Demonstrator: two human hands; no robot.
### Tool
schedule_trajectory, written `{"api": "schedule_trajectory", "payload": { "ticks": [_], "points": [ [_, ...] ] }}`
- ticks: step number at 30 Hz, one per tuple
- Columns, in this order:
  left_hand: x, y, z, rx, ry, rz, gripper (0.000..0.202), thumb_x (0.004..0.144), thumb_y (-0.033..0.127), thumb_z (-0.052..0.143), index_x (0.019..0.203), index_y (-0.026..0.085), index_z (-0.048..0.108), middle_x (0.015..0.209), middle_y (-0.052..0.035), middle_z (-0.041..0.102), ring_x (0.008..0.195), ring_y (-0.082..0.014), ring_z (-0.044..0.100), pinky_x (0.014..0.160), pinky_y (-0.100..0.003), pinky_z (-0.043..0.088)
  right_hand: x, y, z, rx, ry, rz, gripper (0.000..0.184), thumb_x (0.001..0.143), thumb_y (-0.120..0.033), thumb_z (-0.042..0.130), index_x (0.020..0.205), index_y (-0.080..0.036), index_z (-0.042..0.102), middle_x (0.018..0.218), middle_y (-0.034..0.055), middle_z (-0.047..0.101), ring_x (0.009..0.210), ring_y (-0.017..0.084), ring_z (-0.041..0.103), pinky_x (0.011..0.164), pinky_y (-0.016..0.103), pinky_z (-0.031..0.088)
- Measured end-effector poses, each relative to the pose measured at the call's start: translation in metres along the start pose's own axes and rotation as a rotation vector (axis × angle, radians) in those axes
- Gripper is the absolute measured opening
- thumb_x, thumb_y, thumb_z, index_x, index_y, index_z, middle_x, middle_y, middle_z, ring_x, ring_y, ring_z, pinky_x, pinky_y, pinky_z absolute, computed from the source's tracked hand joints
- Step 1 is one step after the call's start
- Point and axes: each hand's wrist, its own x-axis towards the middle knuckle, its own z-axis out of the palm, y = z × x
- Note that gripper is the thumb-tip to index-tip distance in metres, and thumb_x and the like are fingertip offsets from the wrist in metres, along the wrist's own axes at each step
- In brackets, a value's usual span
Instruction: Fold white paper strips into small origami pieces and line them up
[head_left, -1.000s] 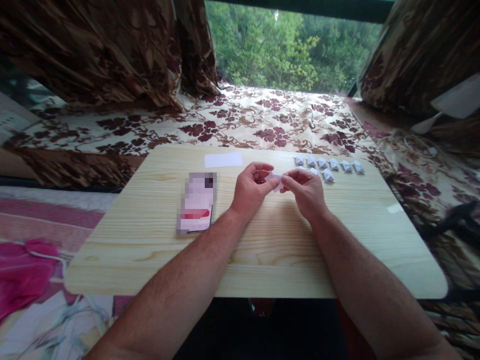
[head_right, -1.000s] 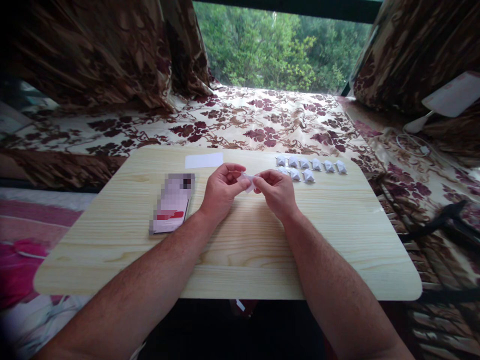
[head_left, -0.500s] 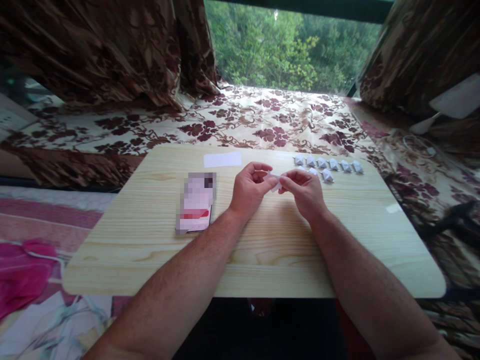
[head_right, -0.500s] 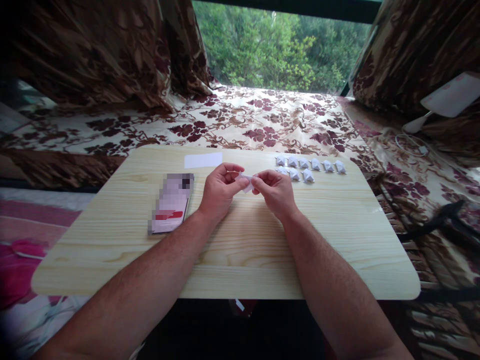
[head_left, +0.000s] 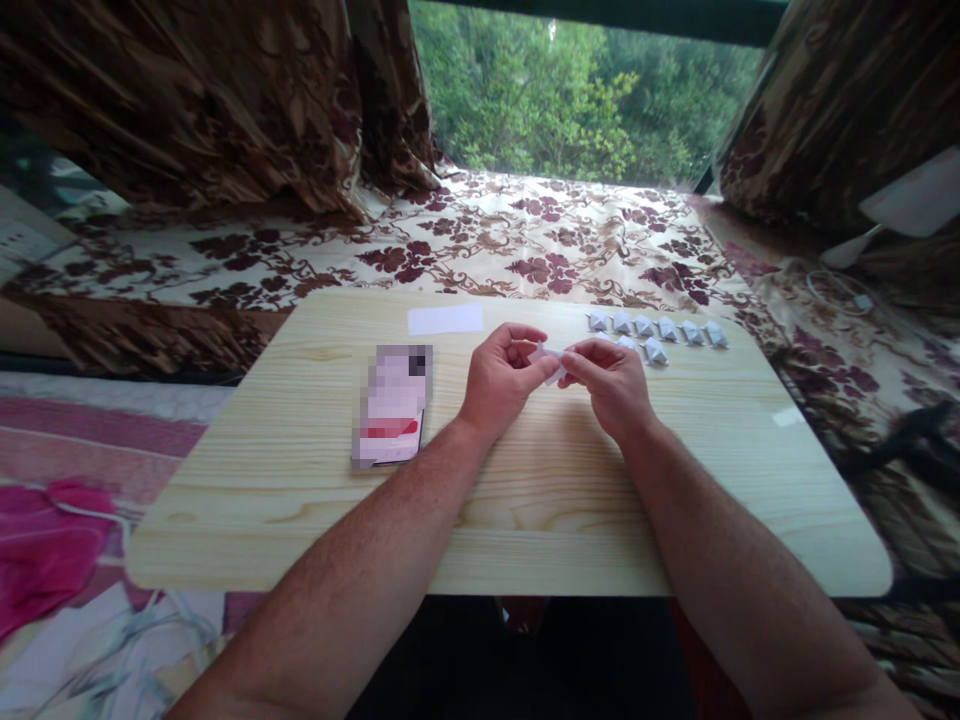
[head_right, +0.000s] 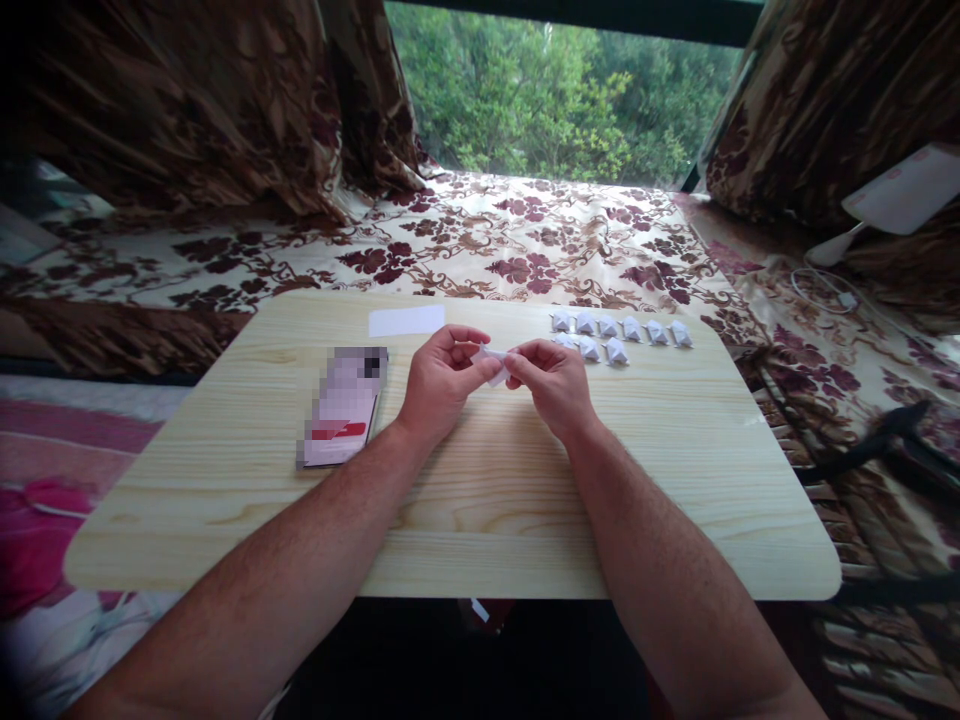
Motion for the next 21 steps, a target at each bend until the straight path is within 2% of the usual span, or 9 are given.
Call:
{"api": "schedule_trajectory", "payload": {
  "ticks": [11,21],
  "points": [
    [-0.0007,-0.0008,0.0002,-0.01,0.03,-0.02,0.033,0.067,0.024,0.081,0.094,0.016,0.064,0.068,0.0031,0.064,0.058,-0.0096,0.059,0.057,-0.021,0.047,-0.0008,-0.001,0.002,0.01,-0.025,-0.028,0.021,0.073,-0.037,0.081,0.075,-0.017,0.072,0.064,0.0005,0.069,0.055,0.012,0.061,0.056,0.027,0.051],
    [-0.0007,-0.0017,0.0007,0.019,0.036,-0.017,0.032,0.068,0.022,0.079,0.095,0.017,0.062,0.069,0.0031,0.064,0.06,-0.0106,0.061,0.058,-0.022,0.048,-0.0023,-0.0017,0.0057,-0.096,0.008,-0.091,0.02,0.075,-0.036,0.079,0.077,-0.017,0.071,0.063,0.0005,0.068,0.057,0.012,0.061,0.055,0.026,0.049]
  ]
}}
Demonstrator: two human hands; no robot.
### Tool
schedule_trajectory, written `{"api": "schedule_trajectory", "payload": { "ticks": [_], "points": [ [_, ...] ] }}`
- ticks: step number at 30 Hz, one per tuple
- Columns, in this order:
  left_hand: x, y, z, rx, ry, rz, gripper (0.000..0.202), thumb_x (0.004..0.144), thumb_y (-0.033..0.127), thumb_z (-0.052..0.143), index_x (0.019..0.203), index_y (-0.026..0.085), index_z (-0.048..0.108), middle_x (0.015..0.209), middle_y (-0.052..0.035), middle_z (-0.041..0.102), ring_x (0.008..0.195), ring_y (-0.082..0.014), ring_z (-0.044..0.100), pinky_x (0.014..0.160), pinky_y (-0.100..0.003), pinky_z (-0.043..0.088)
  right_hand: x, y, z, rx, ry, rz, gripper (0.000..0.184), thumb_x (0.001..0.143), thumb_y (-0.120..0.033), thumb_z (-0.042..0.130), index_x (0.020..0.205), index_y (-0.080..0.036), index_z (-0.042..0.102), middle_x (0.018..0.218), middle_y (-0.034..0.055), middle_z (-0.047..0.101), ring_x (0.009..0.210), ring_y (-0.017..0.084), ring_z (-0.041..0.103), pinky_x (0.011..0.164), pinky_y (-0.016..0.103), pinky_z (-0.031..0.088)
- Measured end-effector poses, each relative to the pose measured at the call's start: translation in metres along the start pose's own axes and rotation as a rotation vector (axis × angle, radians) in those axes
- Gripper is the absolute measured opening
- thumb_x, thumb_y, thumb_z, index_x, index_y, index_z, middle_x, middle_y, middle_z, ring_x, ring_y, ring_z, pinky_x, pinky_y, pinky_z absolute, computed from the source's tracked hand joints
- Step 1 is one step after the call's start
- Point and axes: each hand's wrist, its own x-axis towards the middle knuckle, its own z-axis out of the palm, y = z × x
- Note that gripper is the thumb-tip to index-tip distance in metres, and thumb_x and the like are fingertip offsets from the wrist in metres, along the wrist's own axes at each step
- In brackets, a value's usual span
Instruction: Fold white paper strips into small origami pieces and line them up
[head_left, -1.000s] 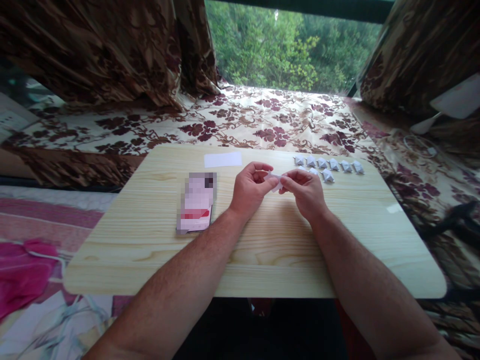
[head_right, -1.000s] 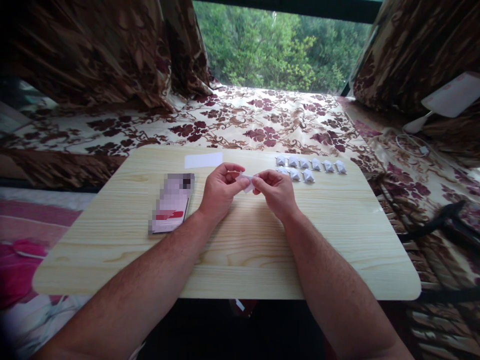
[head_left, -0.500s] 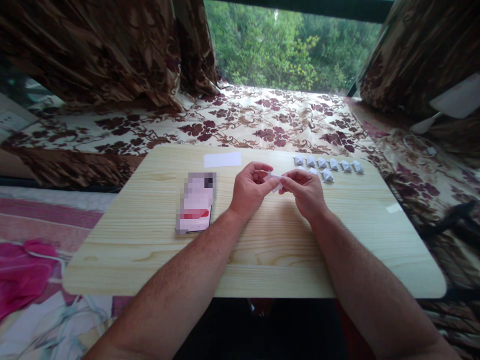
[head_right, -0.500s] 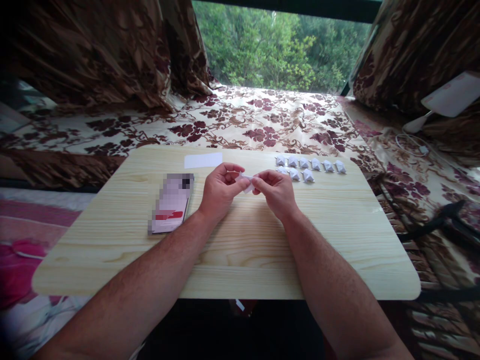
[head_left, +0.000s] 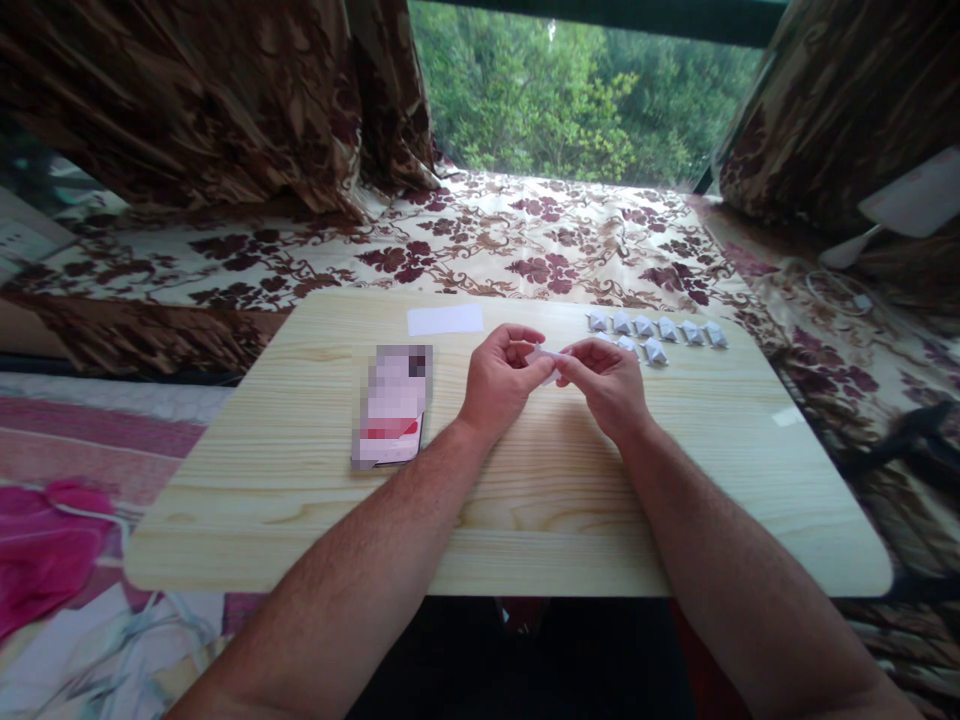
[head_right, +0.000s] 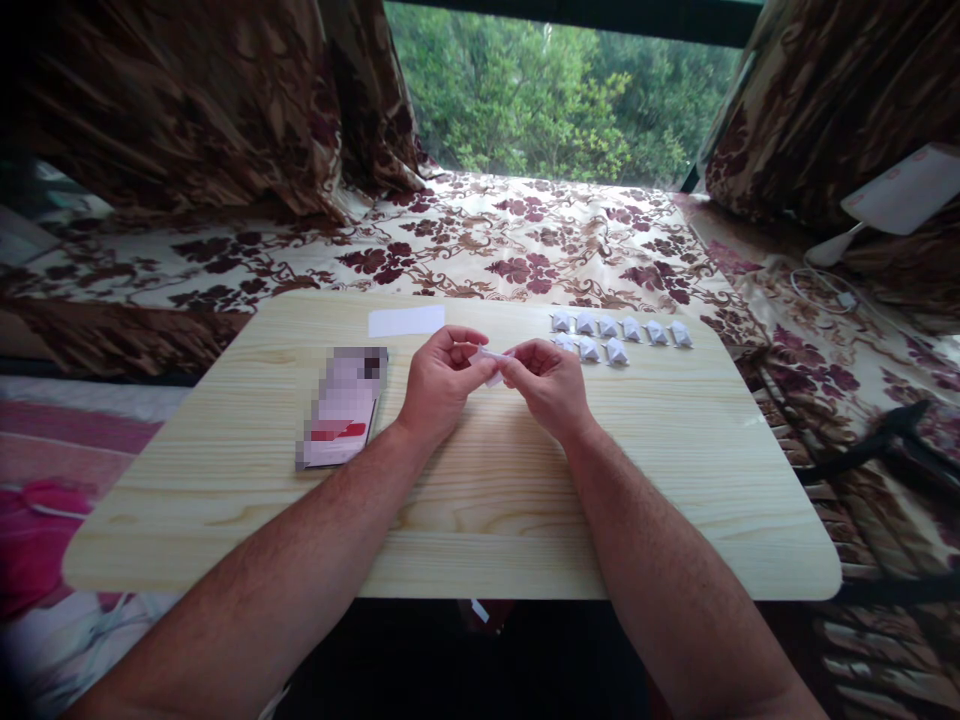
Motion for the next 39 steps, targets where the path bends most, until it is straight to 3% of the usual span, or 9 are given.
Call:
{"api": "schedule_trajectory", "payload": {
  "ticks": [13,26,39],
  "points": [
    [0.0004,-0.0006,0.0019,-0.076,-0.005,-0.064,0.034,0.063,0.022,0.081,0.091,0.017,0.061,0.065,0.0039,0.064,0.056,-0.01,0.06,0.057,-0.022,0.047,-0.0013,-0.0009,0.0035,-0.11,0.027,-0.031,0.013,0.077,-0.029,0.072,0.071,-0.017,0.069,0.06,-0.0014,0.065,0.053,0.011,0.057,0.053,0.025,0.046],
    [0.0009,-0.0025,-0.0002,-0.002,0.005,-0.059,0.034,0.064,0.025,0.082,0.091,0.017,0.063,0.066,0.0031,0.063,0.058,-0.0103,0.059,0.057,-0.023,0.047,-0.0021,-0.0031,0.0033,-0.141,0.06,-0.015,0.014,0.077,-0.03,0.072,0.072,-0.018,0.068,0.064,-0.0001,0.067,0.057,0.012,0.059,0.055,0.026,0.049],
    [0.0008,-0.0036,-0.0011,0.027,0.001,-0.071,0.032,0.065,0.024,0.082,0.092,0.016,0.065,0.068,0.0015,0.065,0.06,-0.0114,0.06,0.058,-0.024,0.048,-0.0012,-0.0027,0.0035,-0.152,0.086,-0.04,0.013,0.077,-0.027,0.07,0.068,-0.018,0.067,0.058,-0.0026,0.061,0.052,0.011,0.054,0.052,0.025,0.045]
  ]
}}
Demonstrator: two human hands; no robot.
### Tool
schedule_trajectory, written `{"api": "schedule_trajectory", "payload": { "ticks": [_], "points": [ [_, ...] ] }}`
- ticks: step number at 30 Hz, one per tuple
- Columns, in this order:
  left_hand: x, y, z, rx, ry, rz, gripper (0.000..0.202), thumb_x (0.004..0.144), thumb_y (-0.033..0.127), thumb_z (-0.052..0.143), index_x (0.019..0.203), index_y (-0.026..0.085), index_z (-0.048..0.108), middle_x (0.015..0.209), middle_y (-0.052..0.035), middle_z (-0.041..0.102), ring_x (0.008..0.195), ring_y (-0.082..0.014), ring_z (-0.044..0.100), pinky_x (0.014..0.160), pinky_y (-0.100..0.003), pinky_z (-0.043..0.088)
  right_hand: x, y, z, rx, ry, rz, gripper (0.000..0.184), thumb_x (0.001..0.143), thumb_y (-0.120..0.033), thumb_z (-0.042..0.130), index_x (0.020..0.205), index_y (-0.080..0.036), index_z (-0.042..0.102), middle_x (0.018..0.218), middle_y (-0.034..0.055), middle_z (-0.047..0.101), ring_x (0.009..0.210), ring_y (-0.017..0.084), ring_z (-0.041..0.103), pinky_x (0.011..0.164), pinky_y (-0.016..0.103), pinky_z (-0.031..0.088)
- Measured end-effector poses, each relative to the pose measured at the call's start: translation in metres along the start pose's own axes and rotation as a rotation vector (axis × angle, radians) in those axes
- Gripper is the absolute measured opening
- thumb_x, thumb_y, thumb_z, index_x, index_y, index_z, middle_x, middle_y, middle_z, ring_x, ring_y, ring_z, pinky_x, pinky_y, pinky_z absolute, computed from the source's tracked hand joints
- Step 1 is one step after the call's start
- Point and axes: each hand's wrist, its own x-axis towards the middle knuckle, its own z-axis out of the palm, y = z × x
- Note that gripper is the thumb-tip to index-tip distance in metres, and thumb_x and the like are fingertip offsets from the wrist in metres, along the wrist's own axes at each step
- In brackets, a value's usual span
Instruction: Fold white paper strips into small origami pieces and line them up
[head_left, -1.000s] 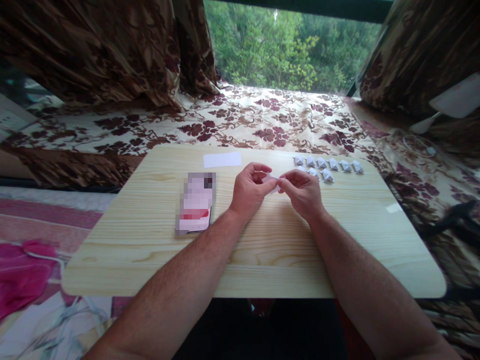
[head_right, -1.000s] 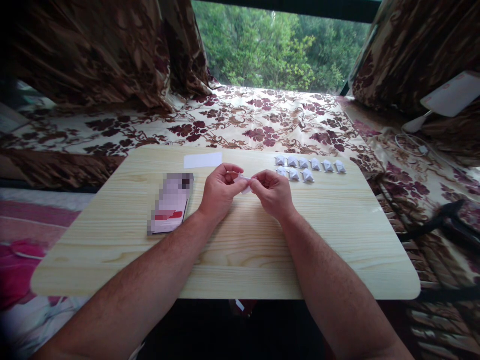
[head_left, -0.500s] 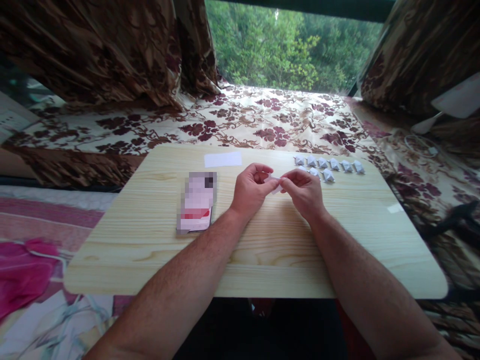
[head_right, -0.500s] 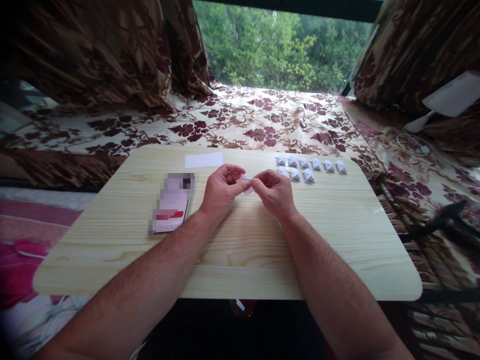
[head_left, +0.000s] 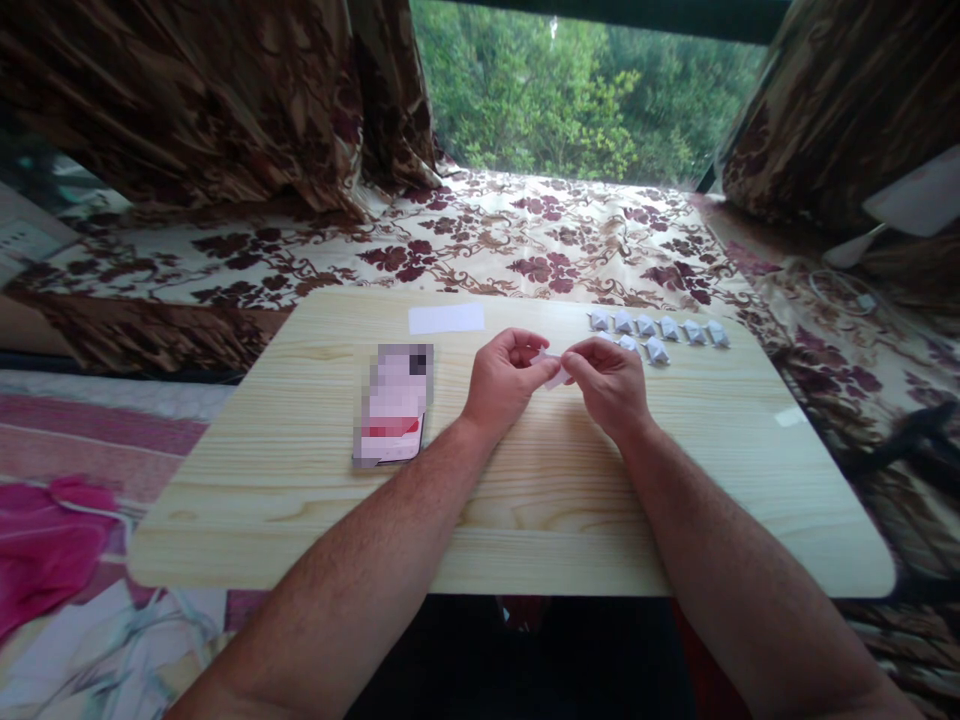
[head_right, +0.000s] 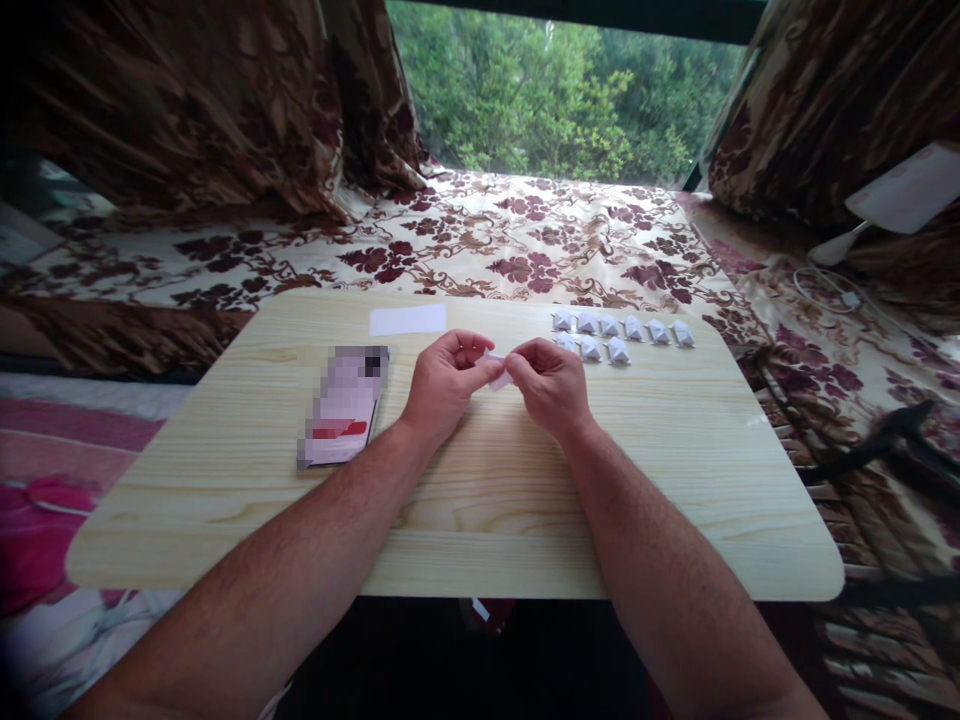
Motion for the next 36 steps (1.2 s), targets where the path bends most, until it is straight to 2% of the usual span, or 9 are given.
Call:
{"api": "schedule_trajectory", "payload": {
  "ticks": [7,14,23,29,36],
  "points": [
    [-0.001,0.001,0.0005,-0.014,0.004,-0.001,0.03,0.066,0.023,0.082,0.09,0.017,0.065,0.067,0.0022,0.065,0.059,-0.0107,0.059,0.058,-0.023,0.047,-0.0004,-0.0008,0.0001,0.009,0.001,0.011,0.014,0.078,-0.028,0.07,0.068,-0.019,0.067,0.058,-0.0027,0.061,0.053,0.011,0.054,0.052,0.025,0.045],
    [0.0003,0.0003,0.0,-0.014,-0.006,0.0,0.031,0.065,0.026,0.083,0.089,0.017,0.066,0.067,0.0014,0.066,0.059,-0.0113,0.059,0.058,-0.024,0.048,-0.0002,0.0022,-0.0011,0.036,-0.03,0.022,0.016,0.078,-0.033,0.072,0.074,-0.018,0.068,0.067,0.0005,0.067,0.06,0.013,0.061,0.058,0.027,0.05],
    [-0.0011,0.0006,0.0007,0.003,-0.018,0.03,0.031,0.067,0.027,0.083,0.091,0.017,0.065,0.067,0.0024,0.064,0.058,-0.0101,0.058,0.057,-0.023,0.048,0.0003,0.0018,0.0003,0.016,0.004,0.019,0.016,0.078,-0.031,0.071,0.07,-0.018,0.066,0.061,-0.0013,0.064,0.055,0.011,0.056,0.053,0.025,0.045],
    [-0.0026,0.0029,0.001,0.026,-0.025,0.011,0.03,0.068,0.027,0.081,0.092,0.017,0.066,0.069,-0.0003,0.069,0.061,-0.013,0.063,0.06,-0.025,0.05,0.0007,0.0006,-0.0003,0.01,0.021,0.033,0.016,0.076,-0.031,0.072,0.069,-0.018,0.066,0.061,-0.002,0.063,0.054,0.01,0.054,0.053,0.024,0.044],
    [-0.0021,0.0011,-0.0001,0.055,-0.036,0.034,0.028,0.07,0.028,0.079,0.092,0.016,0.066,0.069,-0.0011,0.069,0.06,-0.013,0.063,0.057,-0.025,0.049,0.0,0.001,-0.0019,0.067,-0.035,0.05,0.013,0.076,-0.03,0.073,0.074,-0.018,0.069,0.066,0.0002,0.066,0.058,0.012,0.058,0.057,0.026,0.047]
  ]
}}
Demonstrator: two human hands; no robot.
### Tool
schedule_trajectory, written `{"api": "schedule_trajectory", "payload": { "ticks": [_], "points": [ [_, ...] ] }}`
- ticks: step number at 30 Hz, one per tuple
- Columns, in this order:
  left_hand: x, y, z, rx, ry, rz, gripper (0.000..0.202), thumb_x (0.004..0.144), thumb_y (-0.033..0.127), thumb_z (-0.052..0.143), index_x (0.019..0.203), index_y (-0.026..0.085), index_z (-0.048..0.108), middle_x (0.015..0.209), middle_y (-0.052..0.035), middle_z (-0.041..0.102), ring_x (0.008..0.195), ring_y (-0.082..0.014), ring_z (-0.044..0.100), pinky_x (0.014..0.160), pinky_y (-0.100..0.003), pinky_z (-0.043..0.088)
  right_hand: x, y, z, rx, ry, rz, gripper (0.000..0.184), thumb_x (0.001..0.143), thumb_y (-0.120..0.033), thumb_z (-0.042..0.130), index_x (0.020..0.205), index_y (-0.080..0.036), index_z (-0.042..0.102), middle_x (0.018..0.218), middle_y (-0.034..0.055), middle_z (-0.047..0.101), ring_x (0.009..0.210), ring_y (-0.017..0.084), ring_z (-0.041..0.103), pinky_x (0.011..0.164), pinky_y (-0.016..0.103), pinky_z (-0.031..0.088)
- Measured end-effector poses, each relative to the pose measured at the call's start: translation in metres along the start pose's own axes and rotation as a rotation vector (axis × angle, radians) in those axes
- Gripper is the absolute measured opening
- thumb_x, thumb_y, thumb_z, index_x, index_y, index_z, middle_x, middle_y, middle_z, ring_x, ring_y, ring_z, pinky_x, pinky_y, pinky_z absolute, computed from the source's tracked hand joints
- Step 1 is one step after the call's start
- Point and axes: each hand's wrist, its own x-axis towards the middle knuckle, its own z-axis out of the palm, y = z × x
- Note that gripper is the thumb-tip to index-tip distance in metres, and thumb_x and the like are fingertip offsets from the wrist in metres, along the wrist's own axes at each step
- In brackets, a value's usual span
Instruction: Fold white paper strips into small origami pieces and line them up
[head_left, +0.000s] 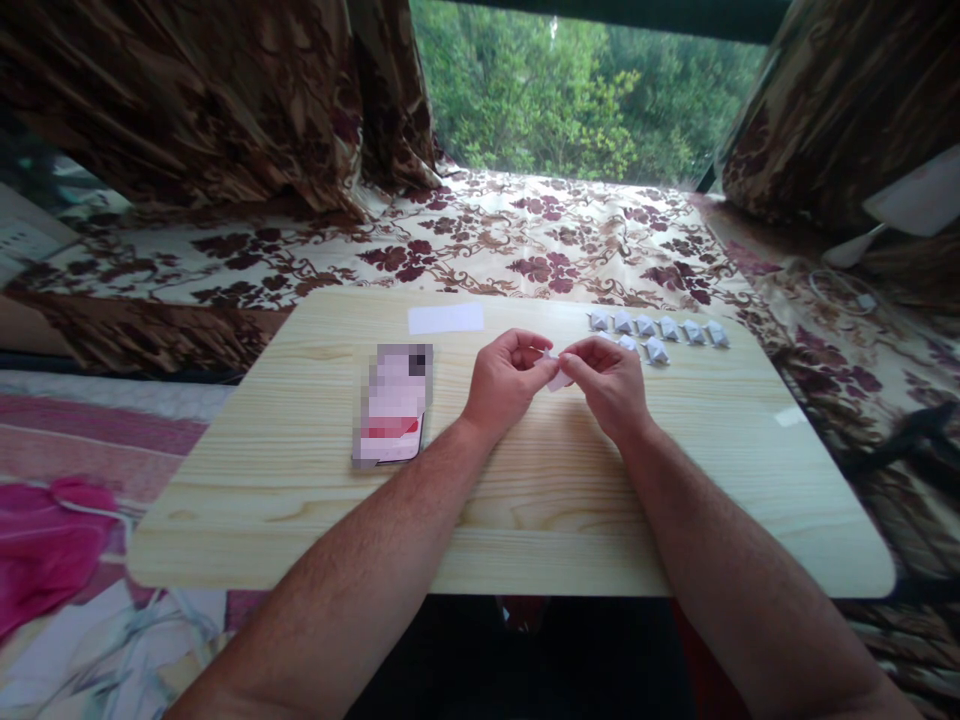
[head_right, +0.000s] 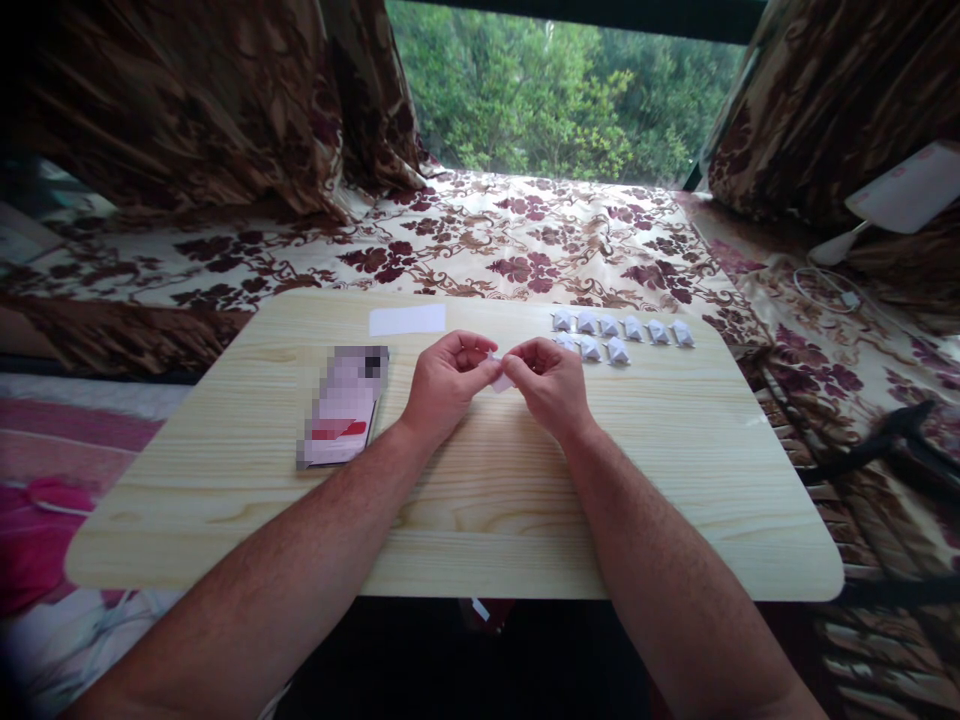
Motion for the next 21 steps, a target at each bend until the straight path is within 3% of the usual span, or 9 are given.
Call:
{"api": "schedule_trajectory", "payload": {
  "ticks": [14,21],
  "points": [
    [0.0002,-0.0015,-0.0006,0.035,0.0,0.005,0.029,0.07,0.03,0.08,0.092,0.016,0.067,0.068,-0.0013,0.069,0.059,-0.0128,0.062,0.056,-0.023,0.047,0.0003,0.0019,0.0023,-0.098,0.046,-0.038,0.012,0.077,-0.026,0.07,0.069,-0.017,0.067,0.06,-0.0021,0.063,0.054,0.01,0.054,0.052,0.024,0.042],
    [-0.0012,-0.0012,0.0015,0.03,0.005,-0.012,0.031,0.071,0.029,0.079,0.096,0.017,0.065,0.068,-0.0002,0.069,0.059,-0.0121,0.062,0.056,-0.023,0.047,0.0009,0.0039,0.0016,-0.043,0.058,-0.048,0.012,0.076,-0.025,0.071,0.069,-0.018,0.067,0.06,-0.0027,0.062,0.055,0.01,0.053,0.054,0.024,0.043]
  ]
}}
